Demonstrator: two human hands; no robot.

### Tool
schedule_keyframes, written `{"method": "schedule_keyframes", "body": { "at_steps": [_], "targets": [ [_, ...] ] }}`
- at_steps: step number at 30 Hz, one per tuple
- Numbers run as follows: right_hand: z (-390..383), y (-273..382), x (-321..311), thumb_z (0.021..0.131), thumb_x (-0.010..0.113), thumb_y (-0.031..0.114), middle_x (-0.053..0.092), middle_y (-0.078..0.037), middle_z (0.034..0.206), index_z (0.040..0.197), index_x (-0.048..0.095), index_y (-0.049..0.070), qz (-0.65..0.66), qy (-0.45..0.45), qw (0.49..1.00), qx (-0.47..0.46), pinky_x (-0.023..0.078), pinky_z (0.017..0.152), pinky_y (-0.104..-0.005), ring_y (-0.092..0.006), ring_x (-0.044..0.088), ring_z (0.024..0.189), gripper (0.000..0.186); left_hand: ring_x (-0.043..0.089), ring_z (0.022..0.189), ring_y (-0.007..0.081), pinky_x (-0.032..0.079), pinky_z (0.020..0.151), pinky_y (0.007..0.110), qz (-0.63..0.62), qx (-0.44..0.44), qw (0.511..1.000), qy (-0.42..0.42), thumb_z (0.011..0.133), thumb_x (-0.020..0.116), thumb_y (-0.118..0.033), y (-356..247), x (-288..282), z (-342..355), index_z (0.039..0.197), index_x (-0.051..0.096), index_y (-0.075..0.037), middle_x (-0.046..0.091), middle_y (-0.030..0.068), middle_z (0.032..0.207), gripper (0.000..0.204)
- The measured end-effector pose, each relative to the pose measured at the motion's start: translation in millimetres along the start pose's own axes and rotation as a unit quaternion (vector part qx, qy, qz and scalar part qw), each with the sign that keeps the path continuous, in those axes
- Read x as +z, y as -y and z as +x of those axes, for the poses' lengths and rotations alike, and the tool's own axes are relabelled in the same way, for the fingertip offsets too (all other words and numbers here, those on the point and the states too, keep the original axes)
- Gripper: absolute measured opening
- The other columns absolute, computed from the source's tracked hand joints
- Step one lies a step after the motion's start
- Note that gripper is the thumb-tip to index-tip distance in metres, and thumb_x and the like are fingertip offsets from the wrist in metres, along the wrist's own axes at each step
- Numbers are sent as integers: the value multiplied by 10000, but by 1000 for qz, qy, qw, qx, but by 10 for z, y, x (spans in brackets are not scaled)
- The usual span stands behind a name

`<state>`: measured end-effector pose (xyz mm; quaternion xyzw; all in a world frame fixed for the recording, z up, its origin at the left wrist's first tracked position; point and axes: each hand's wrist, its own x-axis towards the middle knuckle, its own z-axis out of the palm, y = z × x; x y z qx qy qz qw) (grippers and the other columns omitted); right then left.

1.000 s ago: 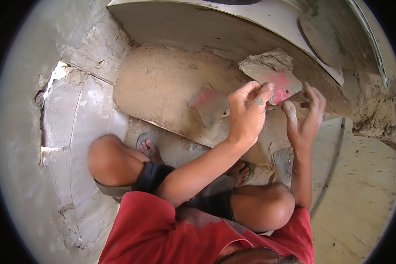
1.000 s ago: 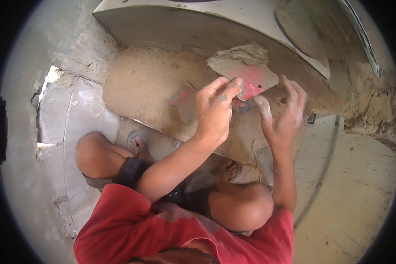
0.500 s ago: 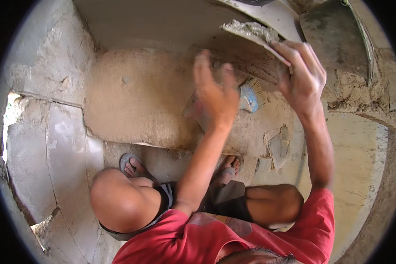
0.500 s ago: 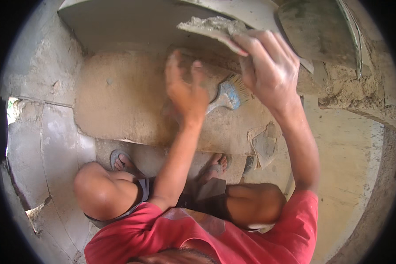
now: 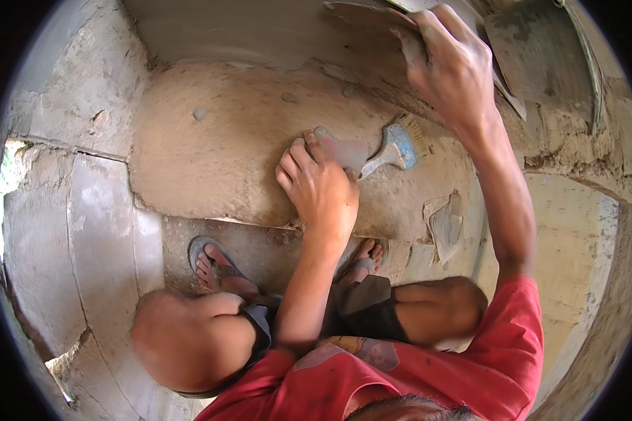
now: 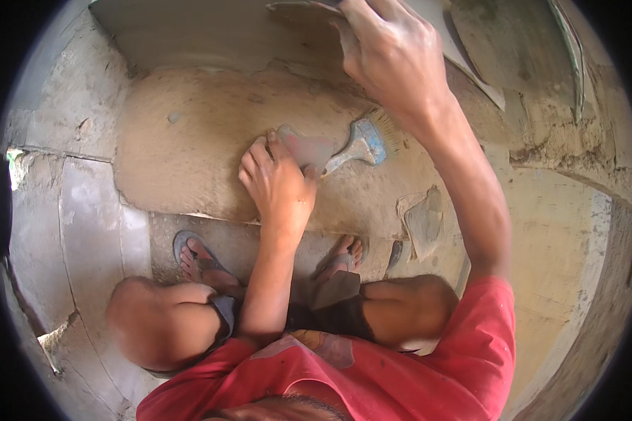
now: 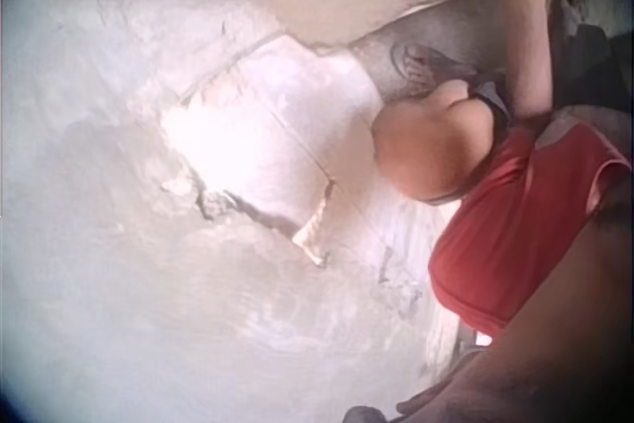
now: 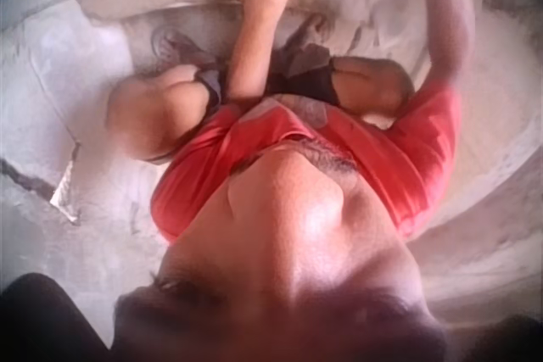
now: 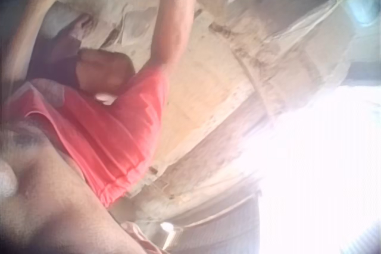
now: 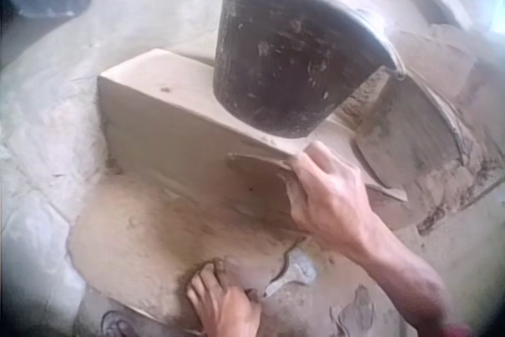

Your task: The person scoops plaster from a bucket and applies it to a curved wall section using a trowel and brush. They smooth the surface repeatedly and scrape excess material back into the bucket.

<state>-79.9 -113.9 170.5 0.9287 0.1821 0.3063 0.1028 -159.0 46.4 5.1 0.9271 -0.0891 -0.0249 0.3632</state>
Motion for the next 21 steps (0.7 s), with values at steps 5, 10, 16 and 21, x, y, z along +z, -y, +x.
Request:
{"method": "schedule_keyframes", "body": {
  "at_steps": [5,10,16,21],
  "targets": [
    [-21,-102,51,835,807,-27,709,-123,927,1084,762,40,26,-107,994,-24,572,693,-383,-313,723,793,262,534,1285,431,397,1073,529,6,-33,998,54,798,875,-206,-55,45,74,1478,524,86,564,281,1346,818],
    [-73,-191,38,835,836,-29,752,-97,959,1074,777,40,11,-132,991,-4,600,718,-346,-289,752,795,256,565,1269,464,426,1078,591,-61,-40,997,36,859,819,-162,-79,-108,318,1545,459,83,545,320,1357,812],
    [-119,-249,34,863,854,31,738,-96,905,1062,782,24,-9,-149,989,11,597,709,-329,-248,744,754,212,176,1590,579,230,1290,611,-194,187,904,-331,1033,644,-103,-300,-200,1458,1666,187,101,126,411,1708,807],
    [-174,-370,-63,906,857,87,755,-60,905,1078,805,27,-22,-136,988,71,571,699,-285,-181,729,729,190,21,1600,625,136,1309,632,-216,205,910,-287,1019,631,-65,-316,-54,1694,1681,56,114,-8,418,1731,895]
  ]
}}
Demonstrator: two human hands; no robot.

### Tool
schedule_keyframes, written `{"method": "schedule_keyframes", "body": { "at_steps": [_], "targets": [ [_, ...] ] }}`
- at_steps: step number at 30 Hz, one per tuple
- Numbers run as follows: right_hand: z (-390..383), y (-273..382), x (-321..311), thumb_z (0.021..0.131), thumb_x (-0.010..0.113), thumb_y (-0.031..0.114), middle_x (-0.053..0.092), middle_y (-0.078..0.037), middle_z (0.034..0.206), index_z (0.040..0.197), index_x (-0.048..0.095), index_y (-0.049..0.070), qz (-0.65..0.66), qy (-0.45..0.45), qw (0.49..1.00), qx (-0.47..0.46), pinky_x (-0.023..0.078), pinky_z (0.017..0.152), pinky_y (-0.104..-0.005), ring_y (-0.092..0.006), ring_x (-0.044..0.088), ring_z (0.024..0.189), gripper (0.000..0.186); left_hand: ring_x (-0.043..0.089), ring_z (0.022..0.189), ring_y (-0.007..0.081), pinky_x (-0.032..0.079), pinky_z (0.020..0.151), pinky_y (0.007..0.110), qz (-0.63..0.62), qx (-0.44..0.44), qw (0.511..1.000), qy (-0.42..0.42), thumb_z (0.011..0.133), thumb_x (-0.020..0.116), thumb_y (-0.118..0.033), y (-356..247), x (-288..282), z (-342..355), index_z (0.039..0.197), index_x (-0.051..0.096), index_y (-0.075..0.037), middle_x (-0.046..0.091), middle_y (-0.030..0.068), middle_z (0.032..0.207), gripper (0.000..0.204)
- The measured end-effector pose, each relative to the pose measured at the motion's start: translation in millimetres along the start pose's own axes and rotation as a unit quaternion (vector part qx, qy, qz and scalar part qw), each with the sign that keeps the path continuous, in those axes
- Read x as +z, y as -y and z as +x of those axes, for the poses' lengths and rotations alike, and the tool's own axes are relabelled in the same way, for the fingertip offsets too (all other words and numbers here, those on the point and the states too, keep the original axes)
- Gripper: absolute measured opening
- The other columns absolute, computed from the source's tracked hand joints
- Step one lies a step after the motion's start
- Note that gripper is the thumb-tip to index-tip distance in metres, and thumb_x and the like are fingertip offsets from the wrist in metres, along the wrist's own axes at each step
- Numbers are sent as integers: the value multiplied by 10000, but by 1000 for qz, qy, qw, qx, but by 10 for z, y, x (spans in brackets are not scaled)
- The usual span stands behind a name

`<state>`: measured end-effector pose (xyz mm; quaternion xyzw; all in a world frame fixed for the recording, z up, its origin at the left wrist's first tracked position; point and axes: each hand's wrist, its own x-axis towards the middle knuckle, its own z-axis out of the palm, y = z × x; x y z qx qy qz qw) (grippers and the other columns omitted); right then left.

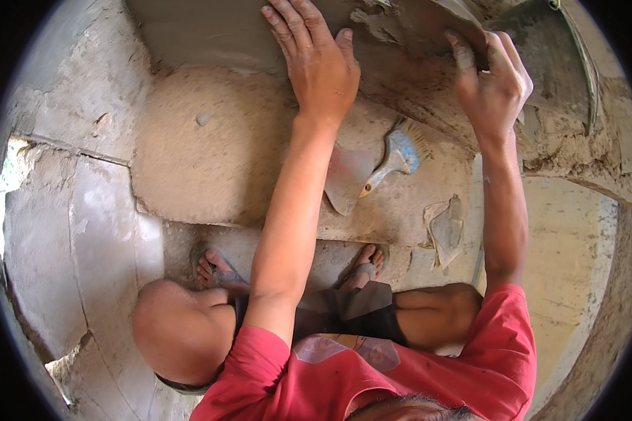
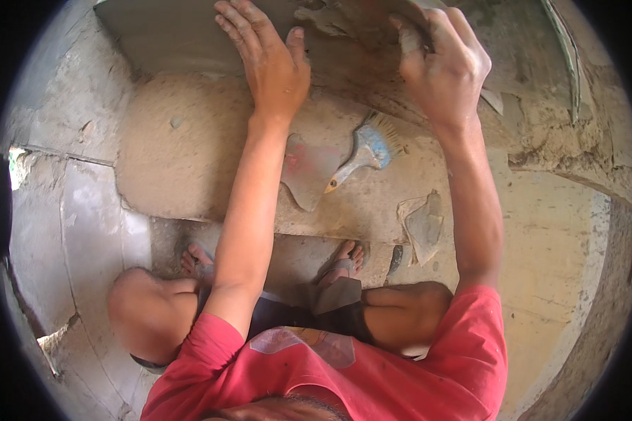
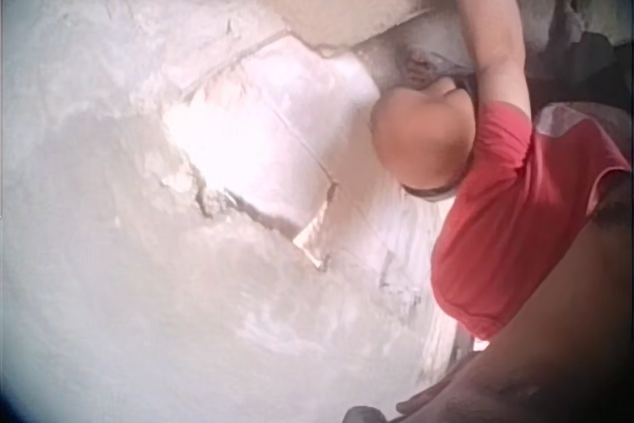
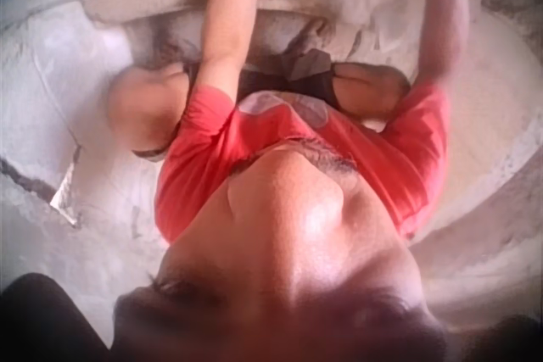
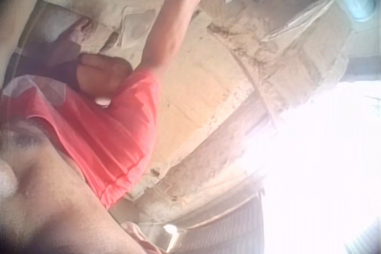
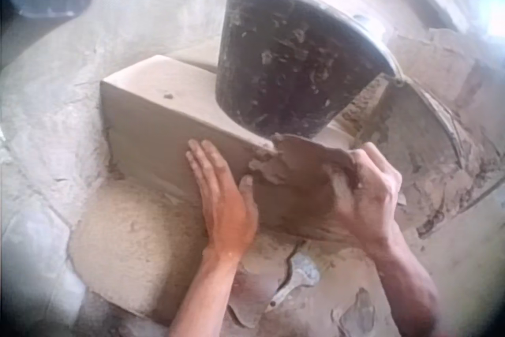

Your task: The person scoops plaster from a bucket and applies it to a curved wall section using a trowel and brush. They smooth the surface repeatedly and scrape excess material back into the bucket.

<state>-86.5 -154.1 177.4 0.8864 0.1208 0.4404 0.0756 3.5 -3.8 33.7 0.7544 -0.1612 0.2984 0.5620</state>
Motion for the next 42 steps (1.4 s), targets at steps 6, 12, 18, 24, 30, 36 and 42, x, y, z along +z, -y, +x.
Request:
{"method": "schedule_keyframes", "body": {
  "at_steps": [6,12,18,24,30,36,42],
  "targets": [
    [-68,-86,-173,900,828,80,785,-73,923,1110,829,60,63,-24,993,100,577,681,-299,-158,734,745,211,45,1596,632,140,1309,631,-18,29,999,-4,1008,583,-10,30,-43,-12,1686,69,108,9,426,1728,859],
    [-97,72,-448,926,821,100,798,-45,940,1117,845,83,109,-32,993,8,574,668,-271,-121,723,731,193,34,1606,616,124,1319,617,-23,20,999,23,988,567,17,97,-115,-45,1700,56,81,-1,404,1742,879],
    [148,-8,-130,888,816,64,742,-88,954,1065,784,30,90,125,988,18,560,722,-342,-233,707,801,184,-41,1606,615,100,1318,632,-15,50,998,25,1008,624,-51,168,-68,-42,1702,13,64,-68,403,1738,932],
    [-40,-240,-226,868,791,50,693,-130,885,966,746,9,46,72,994,67,553,708,-410,-311,687,776,116,-42,1607,610,96,1322,620,-5,60,998,-7,989,597,-10,188,61,-65,1704,-8,57,-67,388,1746,939],
    [-111,-253,-514,911,819,57,779,-33,905,1063,837,62,44,1,994,103,562,651,-248,-109,703,708,153,-60,1608,604,87,1314,645,-22,60,998,10,998,644,-69,205,23,-66,1701,-1,61,-83,395,1740,963],
    [-391,100,-509,855,797,54,766,-66,927,1060,791,51,-33,15,996,-85,616,594,-288,-185,724,800,206,-50,1613,602,83,1319,639,-8,22,1000,5,997,737,-187,311,-104,-77,1706,38,51,-55,387,1748,1024],
    [-660,561,432,804,781,49,608,-47,842,1000,690,43,45,-1,990,-135,589,520,-309,-164,669,741,217,21,1611,606,153,1319,618,25,71,997,-10,962,777,-188,429,-126,-40,1705,83,49,11,384,1750,1044]
  ]
}}
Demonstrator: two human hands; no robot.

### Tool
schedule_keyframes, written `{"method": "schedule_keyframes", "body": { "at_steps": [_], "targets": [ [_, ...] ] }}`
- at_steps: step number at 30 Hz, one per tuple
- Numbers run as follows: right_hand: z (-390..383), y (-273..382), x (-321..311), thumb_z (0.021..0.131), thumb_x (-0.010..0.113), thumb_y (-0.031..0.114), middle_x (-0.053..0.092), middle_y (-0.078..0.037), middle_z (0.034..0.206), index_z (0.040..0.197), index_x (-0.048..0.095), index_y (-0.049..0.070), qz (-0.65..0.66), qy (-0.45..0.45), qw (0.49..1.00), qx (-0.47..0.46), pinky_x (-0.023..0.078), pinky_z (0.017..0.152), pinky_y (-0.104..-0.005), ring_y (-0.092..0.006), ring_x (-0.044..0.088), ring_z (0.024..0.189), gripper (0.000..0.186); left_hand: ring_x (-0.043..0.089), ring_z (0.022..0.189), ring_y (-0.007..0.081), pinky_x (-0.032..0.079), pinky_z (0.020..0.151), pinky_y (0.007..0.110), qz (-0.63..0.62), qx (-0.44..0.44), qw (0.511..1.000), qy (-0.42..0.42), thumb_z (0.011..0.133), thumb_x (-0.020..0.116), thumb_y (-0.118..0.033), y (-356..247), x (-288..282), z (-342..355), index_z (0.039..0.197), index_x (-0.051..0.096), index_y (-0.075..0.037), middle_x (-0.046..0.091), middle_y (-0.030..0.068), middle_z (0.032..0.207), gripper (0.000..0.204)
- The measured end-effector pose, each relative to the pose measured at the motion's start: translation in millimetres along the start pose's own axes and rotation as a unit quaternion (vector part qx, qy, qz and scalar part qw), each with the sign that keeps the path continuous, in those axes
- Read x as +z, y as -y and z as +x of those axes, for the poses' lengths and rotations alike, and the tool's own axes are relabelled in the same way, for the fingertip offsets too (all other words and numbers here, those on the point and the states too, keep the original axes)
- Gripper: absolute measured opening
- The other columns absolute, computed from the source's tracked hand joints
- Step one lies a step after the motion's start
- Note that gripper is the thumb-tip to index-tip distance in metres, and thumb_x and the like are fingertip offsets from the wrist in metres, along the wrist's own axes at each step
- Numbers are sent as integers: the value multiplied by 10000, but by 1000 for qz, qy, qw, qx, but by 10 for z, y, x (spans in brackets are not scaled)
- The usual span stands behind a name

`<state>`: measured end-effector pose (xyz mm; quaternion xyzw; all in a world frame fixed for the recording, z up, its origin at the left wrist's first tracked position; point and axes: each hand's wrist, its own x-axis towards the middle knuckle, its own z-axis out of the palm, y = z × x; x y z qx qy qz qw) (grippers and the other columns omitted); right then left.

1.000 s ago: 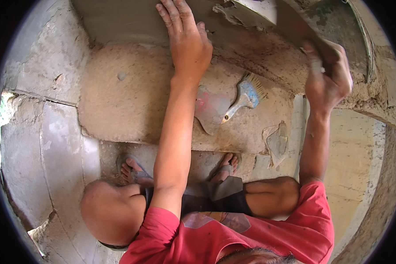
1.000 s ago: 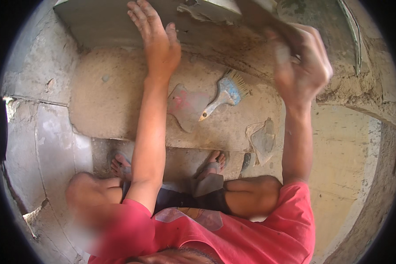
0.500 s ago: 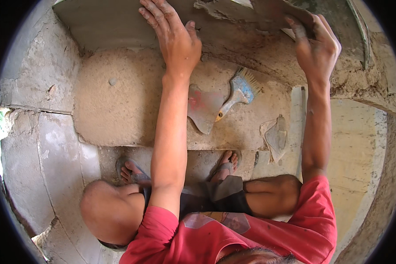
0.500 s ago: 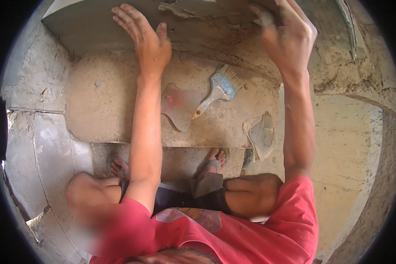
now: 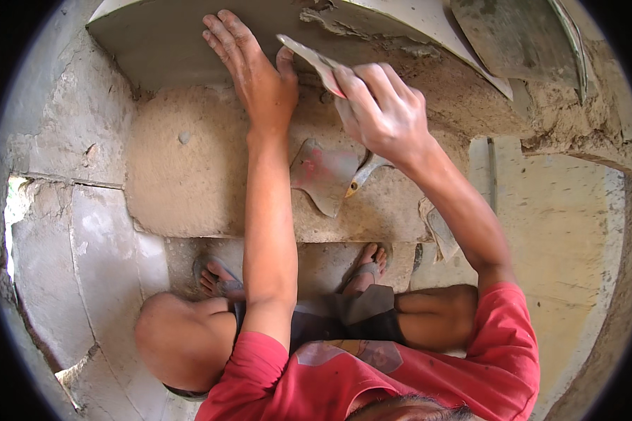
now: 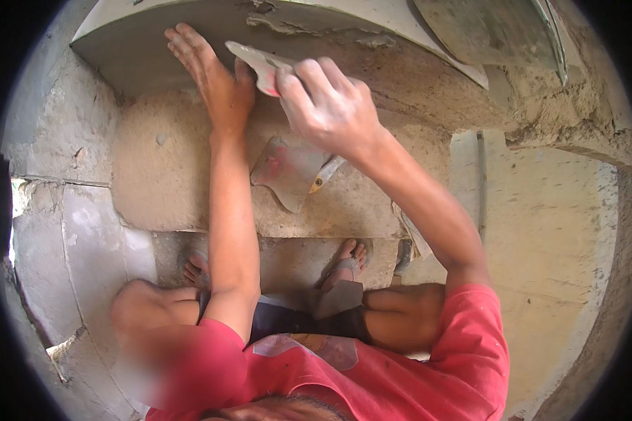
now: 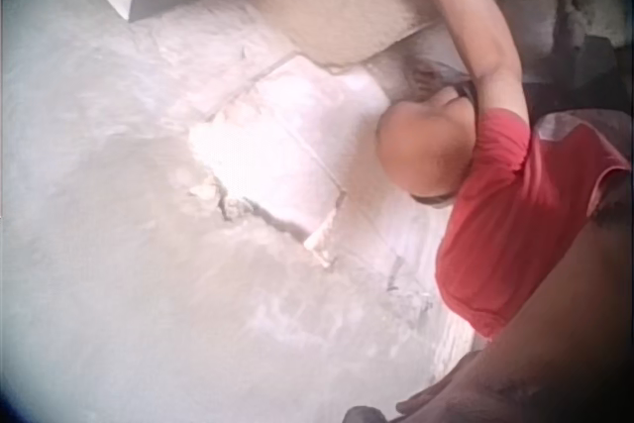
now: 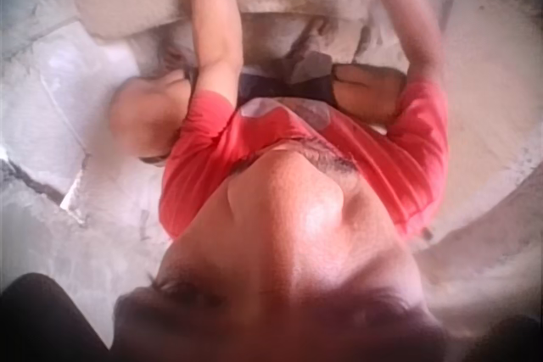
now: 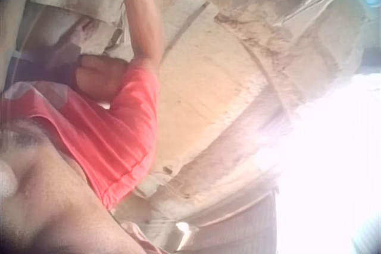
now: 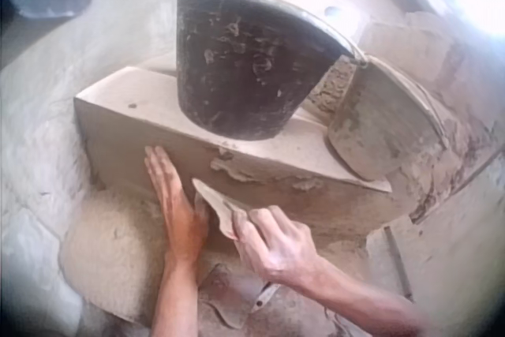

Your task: The person scoops plaster from a bucket and applies it to a curved wall section using a trowel and brush. They smooth the surface repeatedly and scrape excess material back into the bucket.

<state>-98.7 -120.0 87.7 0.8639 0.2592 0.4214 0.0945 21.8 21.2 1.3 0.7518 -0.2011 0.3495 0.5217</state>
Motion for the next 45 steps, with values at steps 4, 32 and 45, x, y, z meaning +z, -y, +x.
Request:
{"method": "schedule_keyframes", "body": {
  "at_steps": [4,32,45],
  "targets": [
    [73,-260,35,818,833,8,602,-52,771,974,720,8,-14,9,998,66,555,508,-321,-164,639,615,192,33,1604,619,168,1319,622,-5,-10,1000,-4,948,789,-165,1,18,-2,1703,95,54,21,387,1747,1048],
    [1063,-389,-429,909,815,129,771,-136,966,1077,788,16,-13,173,984,29,601,730,-370,-259,752,814,205,46,1647,527,187,1328,570,-51,-50,997,41,942,666,39,-16,-176,-21,1736,115,-36,42,282,1797,969],
    [696,-220,-786,910,792,94,687,-27,728,933,763,79,-24,-53,998,8,496,463,-283,-100,617,587,40,87,1660,474,195,1332,547,-93,-65,993,44,922,624,43,-10,-266,3,1742,150,-71,87,268,1799,954]
  ]
}}
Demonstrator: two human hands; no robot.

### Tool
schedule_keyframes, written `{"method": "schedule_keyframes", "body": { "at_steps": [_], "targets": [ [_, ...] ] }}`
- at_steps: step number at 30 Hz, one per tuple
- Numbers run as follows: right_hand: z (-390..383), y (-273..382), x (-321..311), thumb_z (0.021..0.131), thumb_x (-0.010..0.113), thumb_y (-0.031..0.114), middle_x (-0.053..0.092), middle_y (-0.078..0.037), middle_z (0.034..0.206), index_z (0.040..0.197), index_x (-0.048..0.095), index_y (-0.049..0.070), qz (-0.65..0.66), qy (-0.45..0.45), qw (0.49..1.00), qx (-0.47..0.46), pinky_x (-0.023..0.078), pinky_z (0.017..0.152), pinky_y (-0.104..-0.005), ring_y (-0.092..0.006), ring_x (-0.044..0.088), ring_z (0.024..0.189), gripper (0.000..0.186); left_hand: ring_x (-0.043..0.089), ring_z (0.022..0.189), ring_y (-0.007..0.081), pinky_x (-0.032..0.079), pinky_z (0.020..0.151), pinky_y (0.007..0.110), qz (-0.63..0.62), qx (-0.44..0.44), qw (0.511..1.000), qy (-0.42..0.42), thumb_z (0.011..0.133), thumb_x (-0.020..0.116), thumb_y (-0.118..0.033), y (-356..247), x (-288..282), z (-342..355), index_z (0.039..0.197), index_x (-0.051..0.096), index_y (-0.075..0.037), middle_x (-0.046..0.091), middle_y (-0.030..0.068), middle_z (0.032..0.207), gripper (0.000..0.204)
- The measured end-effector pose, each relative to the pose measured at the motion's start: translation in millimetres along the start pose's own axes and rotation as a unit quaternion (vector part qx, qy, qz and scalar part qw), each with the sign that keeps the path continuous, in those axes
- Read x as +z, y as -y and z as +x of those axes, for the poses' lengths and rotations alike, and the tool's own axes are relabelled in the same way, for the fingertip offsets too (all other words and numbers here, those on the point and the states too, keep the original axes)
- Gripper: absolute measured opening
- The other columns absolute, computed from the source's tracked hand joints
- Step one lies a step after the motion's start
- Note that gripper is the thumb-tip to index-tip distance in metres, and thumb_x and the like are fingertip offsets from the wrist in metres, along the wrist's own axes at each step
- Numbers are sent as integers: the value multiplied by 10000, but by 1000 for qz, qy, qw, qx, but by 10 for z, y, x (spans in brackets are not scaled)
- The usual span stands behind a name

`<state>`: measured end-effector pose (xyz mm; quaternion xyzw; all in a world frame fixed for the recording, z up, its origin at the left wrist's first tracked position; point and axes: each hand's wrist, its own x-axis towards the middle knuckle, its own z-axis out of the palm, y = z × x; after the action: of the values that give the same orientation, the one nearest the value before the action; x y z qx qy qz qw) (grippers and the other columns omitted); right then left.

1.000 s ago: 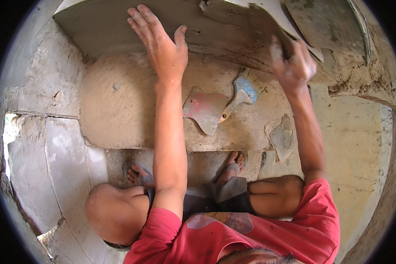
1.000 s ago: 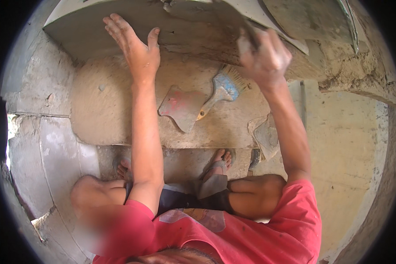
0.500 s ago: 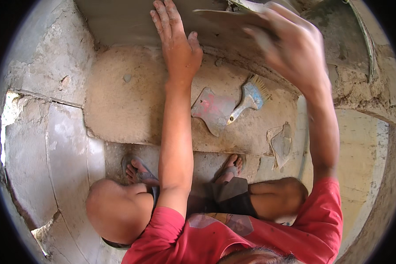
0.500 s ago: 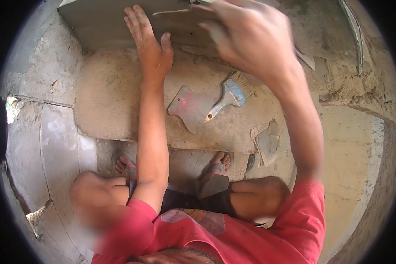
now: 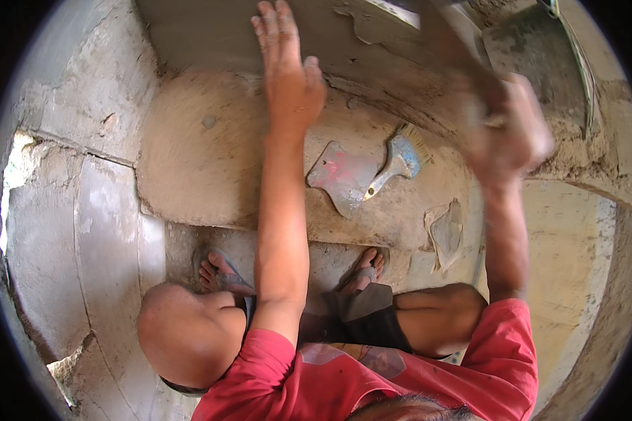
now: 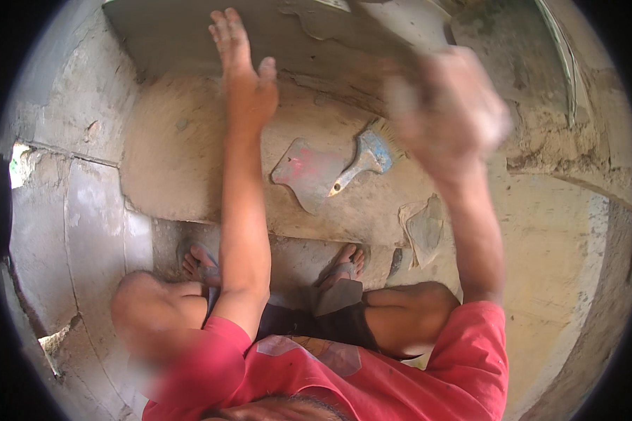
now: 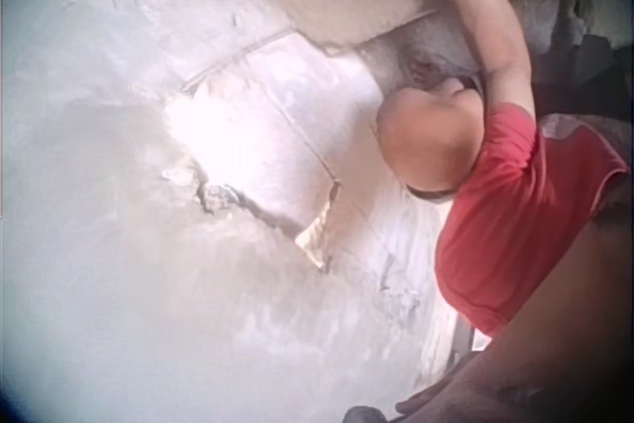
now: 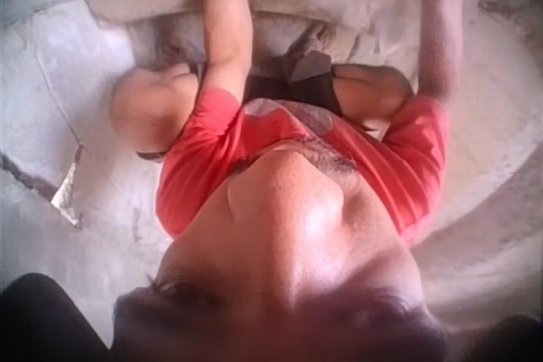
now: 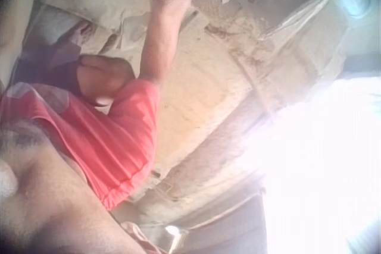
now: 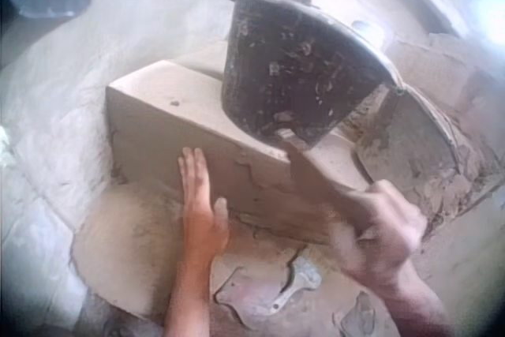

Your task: The person scoops plaster from a bucket and applies it to a curved wall section using a trowel and brush. They smooth the surface repeatedly and scrape excess material back into the bucket.

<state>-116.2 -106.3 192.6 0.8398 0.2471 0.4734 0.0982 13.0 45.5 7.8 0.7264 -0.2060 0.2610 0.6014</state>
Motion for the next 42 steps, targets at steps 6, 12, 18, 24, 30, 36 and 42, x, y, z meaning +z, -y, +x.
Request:
{"method": "schedule_keyframes", "body": {
  "at_steps": [6,12,18,24,30,36,42],
  "targets": [
    [-438,332,1081,837,837,55,653,-68,763,931,728,24,95,8,995,43,557,503,-342,-210,677,586,147,178,1652,452,233,1329,511,-20,43,998,-31,894,555,93,83,-64,-10,1708,234,10,186,308,1767,880],
    [-632,6,1015,827,861,20,670,-71,711,931,737,20,43,-47,995,78,541,477,-328,-198,655,524,161,-18,1631,569,123,1328,619,22,38,999,9,917,602,60,36,109,-19,1728,55,-6,-28,323,1781,980],
    [-928,-279,756,873,837,77,706,-72,731,942,749,6,6,-62,993,103,546,450,-311,-154,690,543,133,-118,1640,523,47,1333,608,29,21,999,10,959,686,-41,78,235,-19,1725,-39,-14,-135,311,1778,1055],
    [-1132,-569,292,915,835,95,747,-83,746,973,765,-22,-50,-70,993,84,531,434,-278,-138,689,543,148,-94,1636,541,68,1335,604,44,24,999,13,948,697,-30,72,219,-29,1727,-27,-19,-113,320,1777,1064],
    [-1189,-117,-51,878,845,64,723,-59,734,1015,772,-1,-16,-22,996,83,501,417,-251,-109,636,531,168,57,1656,490,153,1335,566,8,16,1000,-8,928,635,25,6,80,-34,1732,142,-52,57,266,1799,947],
    [-937,715,1141,781,884,30,758,-97,847,1055,760,2,116,-65,977,168,582,540,-324,-189,713,618,302,307,1626,397,297,1303,452,-36,17,999,-38,922,609,24,15,-159,2,1671,405,-57,332,240,1745,780],
    [-684,721,1367,781,877,17,751,-91,841,975,727,19,93,-137,967,195,583,545,-313,-212,723,629,245,344,1607,410,322,1287,466,7,30,999,-36,941,598,-21,69,-197,-1,1651,438,-41,355,247,1733,729]
  ]
}}
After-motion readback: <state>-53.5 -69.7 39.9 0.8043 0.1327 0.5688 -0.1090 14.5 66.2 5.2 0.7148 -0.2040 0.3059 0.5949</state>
